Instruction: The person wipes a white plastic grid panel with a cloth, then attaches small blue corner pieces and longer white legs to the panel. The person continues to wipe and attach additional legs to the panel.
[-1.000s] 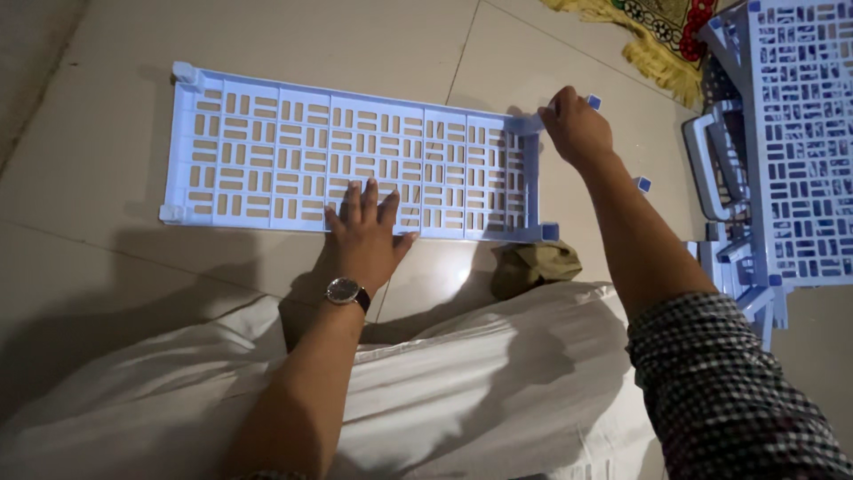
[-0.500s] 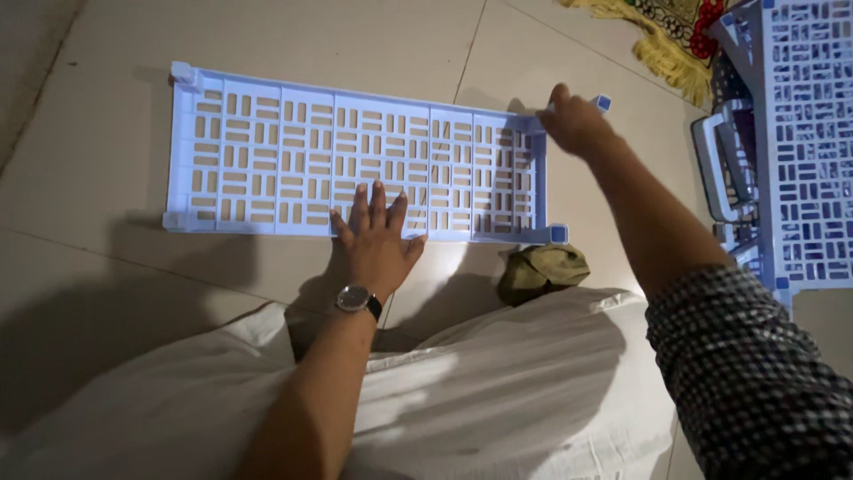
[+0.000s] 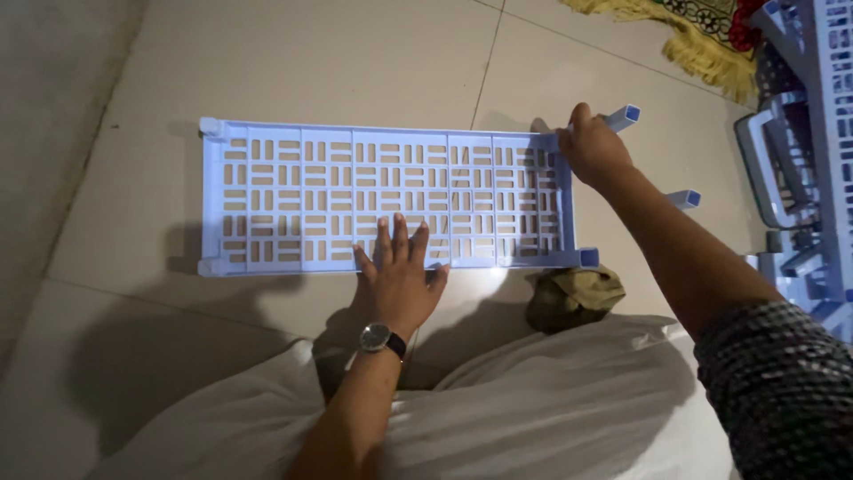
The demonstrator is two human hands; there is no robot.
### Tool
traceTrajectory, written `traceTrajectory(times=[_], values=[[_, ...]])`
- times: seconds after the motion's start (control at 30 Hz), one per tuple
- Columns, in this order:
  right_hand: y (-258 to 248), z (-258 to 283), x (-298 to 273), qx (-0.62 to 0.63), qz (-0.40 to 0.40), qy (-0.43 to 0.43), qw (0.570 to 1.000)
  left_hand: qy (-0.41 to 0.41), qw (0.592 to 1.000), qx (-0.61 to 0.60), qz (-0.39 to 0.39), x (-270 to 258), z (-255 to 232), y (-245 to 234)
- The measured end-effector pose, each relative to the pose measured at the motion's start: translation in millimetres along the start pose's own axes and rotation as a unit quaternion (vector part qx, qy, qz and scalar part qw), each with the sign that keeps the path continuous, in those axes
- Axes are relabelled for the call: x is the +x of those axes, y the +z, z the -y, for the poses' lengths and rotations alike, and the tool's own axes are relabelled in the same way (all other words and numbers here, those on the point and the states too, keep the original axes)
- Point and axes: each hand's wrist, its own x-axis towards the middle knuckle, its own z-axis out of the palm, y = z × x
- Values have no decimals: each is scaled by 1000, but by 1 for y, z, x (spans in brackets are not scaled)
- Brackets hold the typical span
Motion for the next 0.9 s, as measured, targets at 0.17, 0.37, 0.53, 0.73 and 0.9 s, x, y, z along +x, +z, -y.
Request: traceTrajectory(times=[0.17,0.37,0.53,0.73,0.9], values=[[15,-7,5,-48,-7,-11,999,-6,999,18,33,1,-3,-7],[23,-7,7,47,-5,37,998,27,997,73,-2,-3,-2,-9],[-4,-45,-23,168,10,-14,986,23,997,62,40,-8,-3,-26],[-11,-139,-117,-105,7,217,971,4,993,77,84,0,-37,-44],[17,-191,-145,47,-122,125,984,70,987,-89,111,1,-49,-13]])
